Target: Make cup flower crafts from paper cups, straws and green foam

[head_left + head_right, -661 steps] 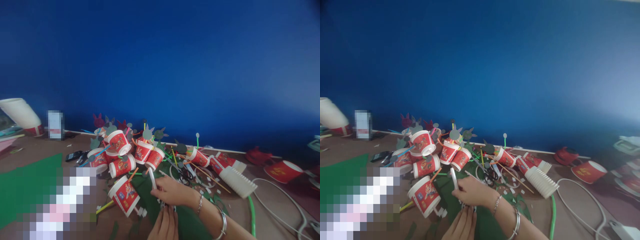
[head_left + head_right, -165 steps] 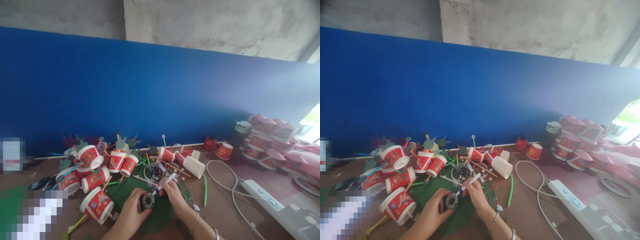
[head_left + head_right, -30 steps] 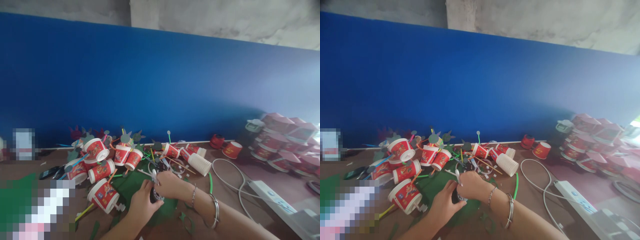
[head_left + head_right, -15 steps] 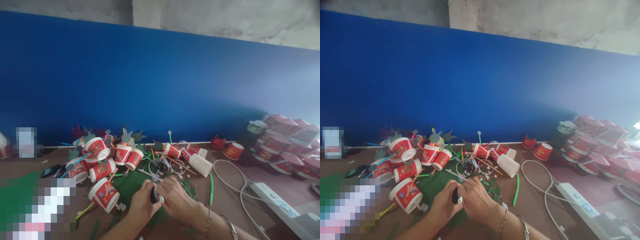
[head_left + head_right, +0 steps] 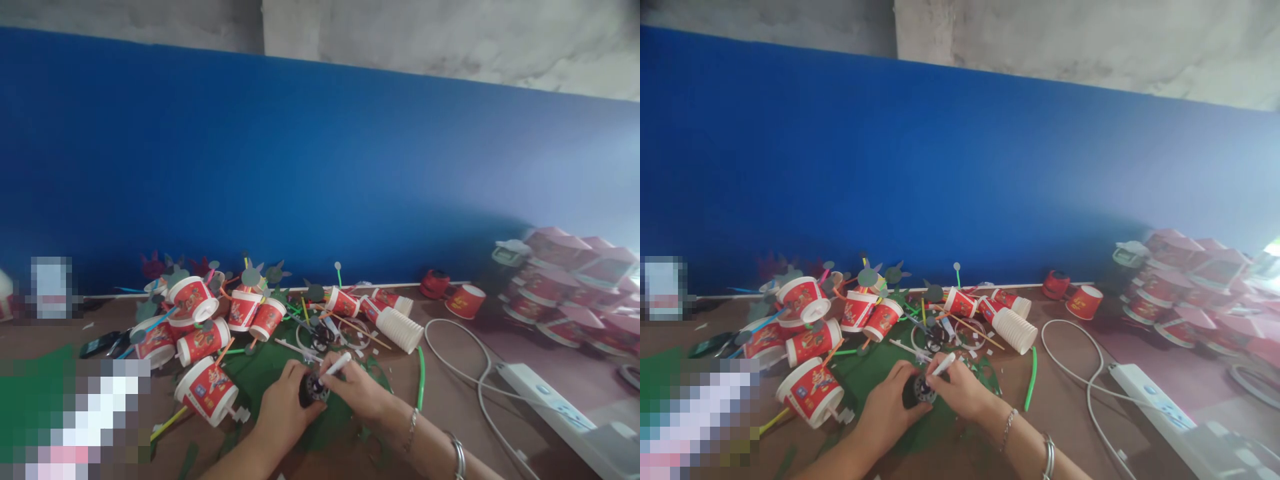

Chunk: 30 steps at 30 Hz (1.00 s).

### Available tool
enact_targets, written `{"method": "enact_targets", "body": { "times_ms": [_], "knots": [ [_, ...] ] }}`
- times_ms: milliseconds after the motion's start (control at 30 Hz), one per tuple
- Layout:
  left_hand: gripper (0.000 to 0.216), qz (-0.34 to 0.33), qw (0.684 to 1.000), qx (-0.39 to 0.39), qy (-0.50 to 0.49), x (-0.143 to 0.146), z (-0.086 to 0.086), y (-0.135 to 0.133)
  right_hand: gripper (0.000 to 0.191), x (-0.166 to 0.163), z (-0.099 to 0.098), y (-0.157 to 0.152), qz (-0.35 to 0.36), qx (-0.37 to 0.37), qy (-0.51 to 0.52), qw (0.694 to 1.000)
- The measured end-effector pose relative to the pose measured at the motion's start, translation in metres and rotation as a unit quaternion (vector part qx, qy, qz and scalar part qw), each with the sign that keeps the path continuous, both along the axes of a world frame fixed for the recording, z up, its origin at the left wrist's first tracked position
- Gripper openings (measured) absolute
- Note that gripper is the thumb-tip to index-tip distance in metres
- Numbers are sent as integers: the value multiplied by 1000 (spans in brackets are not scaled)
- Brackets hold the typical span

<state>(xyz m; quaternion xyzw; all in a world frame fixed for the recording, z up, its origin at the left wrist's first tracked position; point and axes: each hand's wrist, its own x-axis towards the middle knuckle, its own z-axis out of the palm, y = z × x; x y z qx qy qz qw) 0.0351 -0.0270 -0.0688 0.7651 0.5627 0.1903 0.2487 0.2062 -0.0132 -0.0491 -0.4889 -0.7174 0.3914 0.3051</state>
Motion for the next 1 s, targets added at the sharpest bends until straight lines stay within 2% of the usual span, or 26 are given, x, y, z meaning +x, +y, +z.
{"method": "enact_targets", "body": {
  "times_ms": [133, 267, 367, 500, 600, 700, 1000],
  "knots": [
    [35, 4, 1000, 1, 9, 0, 1, 0, 10, -3, 1, 9, -8, -56, 10, 998],
    [33, 7, 1000, -15, 18, 1, 5, 0, 13, -4, 3, 14, -55, -24, 1, 998],
    [32, 4, 999, -29, 14, 1, 7, 0, 12, -1, 3, 16, -126, -38, 99, 986],
    [32, 7, 1000, -18, 3, 1, 6, 0, 17, 3, -2, 14, -197, -68, 230, 951],
    [33, 7, 1000, -5, -12, 1, 5, -1, 18, 2, -8, 10, -213, -101, 281, 930],
    [32, 13, 1000, 0, -15, 1, 6, -2, 25, -1, -11, 8, -210, -118, 290, 926],
    [30, 5, 1000, 17, -11, 0, -2, -2, 25, -3, -14, 3, -230, -101, 309, 917]
  ]
}}
